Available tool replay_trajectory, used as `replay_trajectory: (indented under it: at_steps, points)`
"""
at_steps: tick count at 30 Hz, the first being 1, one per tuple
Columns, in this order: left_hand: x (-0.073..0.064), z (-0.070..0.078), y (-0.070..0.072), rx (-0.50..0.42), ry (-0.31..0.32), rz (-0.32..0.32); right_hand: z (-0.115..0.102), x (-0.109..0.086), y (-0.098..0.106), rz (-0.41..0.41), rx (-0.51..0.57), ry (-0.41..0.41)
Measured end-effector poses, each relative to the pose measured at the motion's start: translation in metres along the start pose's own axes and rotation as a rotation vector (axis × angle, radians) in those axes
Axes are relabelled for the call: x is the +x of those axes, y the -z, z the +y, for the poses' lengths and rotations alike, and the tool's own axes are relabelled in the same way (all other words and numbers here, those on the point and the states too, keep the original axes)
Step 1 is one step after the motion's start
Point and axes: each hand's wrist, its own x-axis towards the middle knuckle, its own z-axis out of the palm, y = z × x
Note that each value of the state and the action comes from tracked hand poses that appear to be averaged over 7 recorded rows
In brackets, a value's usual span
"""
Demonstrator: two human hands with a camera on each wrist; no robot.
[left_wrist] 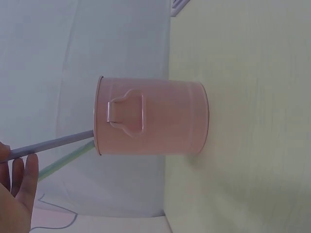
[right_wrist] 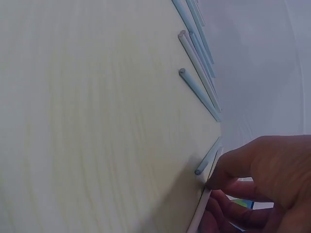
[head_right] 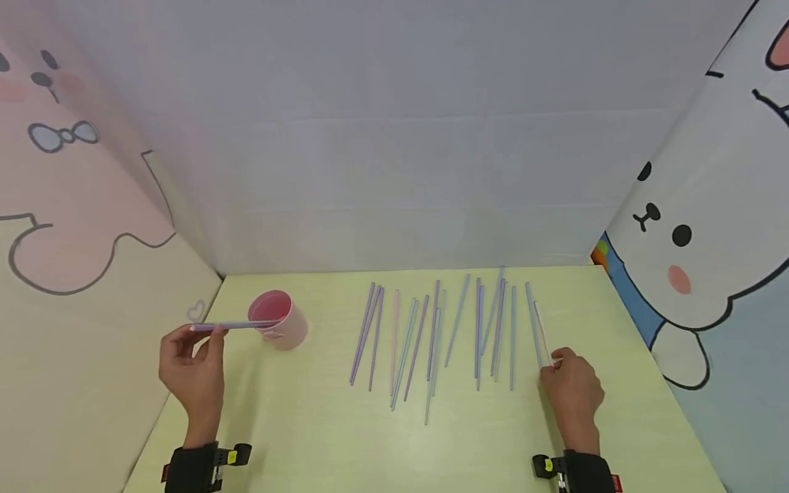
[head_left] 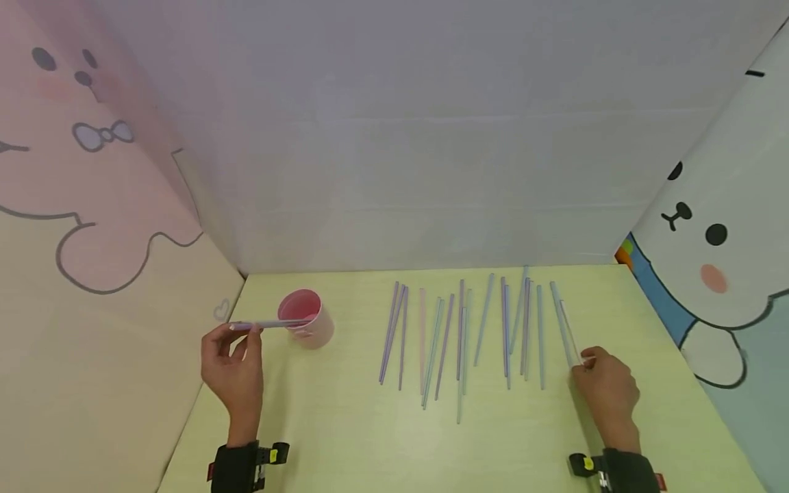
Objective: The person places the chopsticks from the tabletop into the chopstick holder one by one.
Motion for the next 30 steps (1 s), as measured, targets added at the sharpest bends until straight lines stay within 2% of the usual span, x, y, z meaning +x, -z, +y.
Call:
replay_trajectory:
  at_steps: [3,12,20,25,30]
  points:
    - [-0.002,0.003,0.001,0.082,-0.023,-0.015,-0.001,-0.002,0.001,-0.016,0.006,-0.023]
    - [-0.008,-0.003,0.002,0.139,-0.016,-0.031,0.001,0.0,0.01,-0.075,-0.02,-0.075]
    - [-0.012,-0.014,0.007,0.109,0.031,-0.017,0.001,0.0,0.015,-0.089,-0.037,-0.091]
    - [-0.016,-0.025,0.014,0.115,0.027,0.014,0.001,0.0,0.018,-0.1,-0.024,-0.108]
    - [-0.02,-0.027,0.02,0.132,0.045,0.024,0.003,-0.001,0.019,-0.107,-0.008,-0.125]
